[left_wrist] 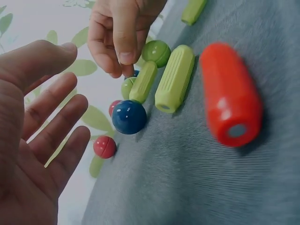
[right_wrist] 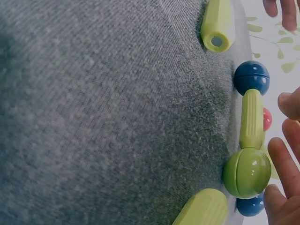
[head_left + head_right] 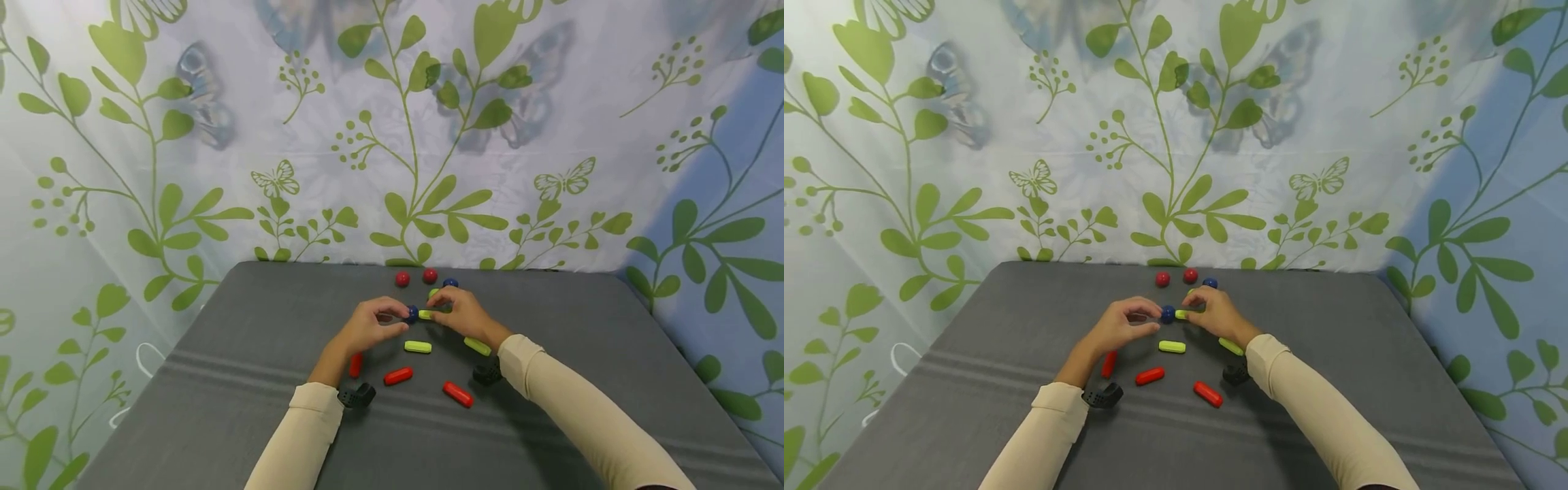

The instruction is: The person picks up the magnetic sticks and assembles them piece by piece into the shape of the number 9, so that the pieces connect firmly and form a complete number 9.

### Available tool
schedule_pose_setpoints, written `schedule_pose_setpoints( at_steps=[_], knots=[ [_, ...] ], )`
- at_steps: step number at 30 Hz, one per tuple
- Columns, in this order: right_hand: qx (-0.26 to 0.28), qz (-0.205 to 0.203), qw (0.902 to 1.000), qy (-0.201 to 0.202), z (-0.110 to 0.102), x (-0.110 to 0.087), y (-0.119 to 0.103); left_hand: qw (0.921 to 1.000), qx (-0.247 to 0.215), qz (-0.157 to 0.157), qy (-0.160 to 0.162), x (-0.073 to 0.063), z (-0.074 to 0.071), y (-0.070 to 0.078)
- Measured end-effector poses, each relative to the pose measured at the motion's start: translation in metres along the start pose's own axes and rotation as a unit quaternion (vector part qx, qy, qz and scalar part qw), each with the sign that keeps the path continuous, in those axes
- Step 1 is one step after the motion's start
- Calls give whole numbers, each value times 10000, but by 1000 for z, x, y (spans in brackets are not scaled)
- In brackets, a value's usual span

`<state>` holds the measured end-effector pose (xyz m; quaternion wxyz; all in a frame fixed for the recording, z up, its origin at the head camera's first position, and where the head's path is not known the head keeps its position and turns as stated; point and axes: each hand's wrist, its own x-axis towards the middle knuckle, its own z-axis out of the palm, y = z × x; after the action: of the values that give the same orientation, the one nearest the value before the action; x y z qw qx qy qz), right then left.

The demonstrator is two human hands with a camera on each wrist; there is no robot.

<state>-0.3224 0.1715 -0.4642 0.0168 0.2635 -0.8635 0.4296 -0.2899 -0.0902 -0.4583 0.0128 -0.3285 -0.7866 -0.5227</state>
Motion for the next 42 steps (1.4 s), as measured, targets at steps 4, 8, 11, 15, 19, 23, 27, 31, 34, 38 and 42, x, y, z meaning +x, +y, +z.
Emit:
schedule_pose_setpoints(
  at_steps=[4, 8, 11, 15, 19, 23, 27, 31, 34, 38, 42],
  knots=[
    [-5, 12, 10000, 35, -1, -2, -2, 9996, -109, -28, 276, -17, 5, 3],
    [-21, 79, 9999, 100, 0, -4, -4, 9995, 97, -16, 311, -23, 18, -3],
    [-108, 99, 9999, 20, 3, -4, -4, 9985, 391, 99, 371, -23, 27, -6],
    [-137, 87, 9999, -28, 7, -3, -4, 9949, 821, 175, 553, -20, 32, -6],
    [-16, 100, 9999, 131, 8, -4, -3, 9926, 1081, 182, 522, -16, 34, -8],
    [22, 137, 9997, 189, 7, -5, -1, 9945, 894, 47, 547, -16, 38, -10],
    [16, 126, 9997, 192, 7, -6, 1, 9974, 234, -243, 637, -17, 43, -13],
    [38, 138, 9997, 188, 8, -7, 1, 9897, -818, -818, 839, -18, 47, -13],
    [44, 147, 9997, 189, 7, -9, 1, 9765, -1359, -1278, 1077, -18, 48, -11],
    [9, 106, 9998, 192, 5, -10, 2, 9636, -1642, -1644, 1323, -19, 49, -9],
    [-79, 110, 9997, 185, 3, -9, 1, 9549, -1887, -1734, 1502, -18, 51, -10]
  ],
)
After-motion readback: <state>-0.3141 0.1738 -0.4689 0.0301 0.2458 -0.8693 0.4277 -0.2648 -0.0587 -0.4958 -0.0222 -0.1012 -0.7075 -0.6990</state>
